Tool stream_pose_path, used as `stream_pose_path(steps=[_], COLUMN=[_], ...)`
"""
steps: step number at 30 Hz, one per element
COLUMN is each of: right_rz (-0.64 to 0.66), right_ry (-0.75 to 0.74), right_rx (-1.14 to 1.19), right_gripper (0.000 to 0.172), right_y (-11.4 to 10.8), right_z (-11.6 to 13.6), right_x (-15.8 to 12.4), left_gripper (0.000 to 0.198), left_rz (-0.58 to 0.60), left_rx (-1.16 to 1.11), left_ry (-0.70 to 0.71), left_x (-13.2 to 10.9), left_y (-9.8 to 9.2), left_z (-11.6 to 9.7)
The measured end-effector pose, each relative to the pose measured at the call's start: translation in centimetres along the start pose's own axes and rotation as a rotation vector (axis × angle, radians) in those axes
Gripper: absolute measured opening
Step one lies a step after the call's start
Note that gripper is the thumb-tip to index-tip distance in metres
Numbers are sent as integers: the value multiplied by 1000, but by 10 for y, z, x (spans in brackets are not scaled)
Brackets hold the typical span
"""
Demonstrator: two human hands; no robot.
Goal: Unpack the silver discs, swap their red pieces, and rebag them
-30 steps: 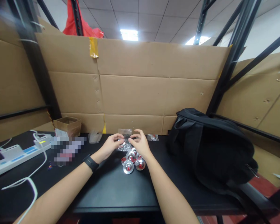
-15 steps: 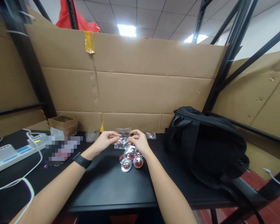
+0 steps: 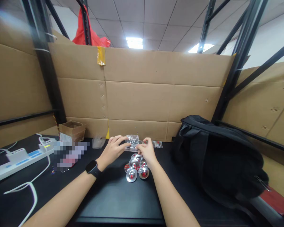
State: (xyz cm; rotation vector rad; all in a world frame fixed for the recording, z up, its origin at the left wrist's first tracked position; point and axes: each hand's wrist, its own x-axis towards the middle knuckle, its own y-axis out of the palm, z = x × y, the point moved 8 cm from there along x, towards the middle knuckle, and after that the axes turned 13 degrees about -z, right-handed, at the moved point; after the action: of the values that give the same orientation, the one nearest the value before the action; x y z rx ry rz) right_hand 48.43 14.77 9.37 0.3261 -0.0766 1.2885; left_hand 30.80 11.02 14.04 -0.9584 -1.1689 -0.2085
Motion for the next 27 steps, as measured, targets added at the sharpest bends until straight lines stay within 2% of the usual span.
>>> stream_pose_path(steps=[4, 6, 9, 12, 14, 17, 20, 23, 27], right_rz=[72, 44, -89, -187, -209, -209, -170, -99, -43], right_ry=[63, 36, -118, -270, -313, -338, -358, -395, -444], right_rx=[-63, -117, -224, -350, -411, -461, -474, -486, -531], right_gripper=[49, 50, 53, 53, 53, 53, 53, 53, 55], right_y=[3, -2, -19, -32, -37, -39, -34, -25, -18], right_z=[-7, -9, -4, 4, 7, 10, 10, 8, 7], right_x=[-2, 3, 14, 22, 25, 26, 24, 20, 16], left_gripper=[31, 32, 31, 31, 30, 31, 33, 33, 36], left_rz=[79, 94, 119, 161, 176, 165, 197, 238, 245], left_rx=[-113, -197, -289, -243, -153, 0, 31, -40, -31], left_ry=[-76, -121, -123, -103, -149, -305, -445, -483, -478], left_x=[-5, -7, -8, -10, -12, -18, -30, -39, -42], left_y=[9, 13, 20, 30, 34, 35, 36, 41, 43], left_z=[-1, -5, -15, -13, 2, 38, 70, 86, 94])
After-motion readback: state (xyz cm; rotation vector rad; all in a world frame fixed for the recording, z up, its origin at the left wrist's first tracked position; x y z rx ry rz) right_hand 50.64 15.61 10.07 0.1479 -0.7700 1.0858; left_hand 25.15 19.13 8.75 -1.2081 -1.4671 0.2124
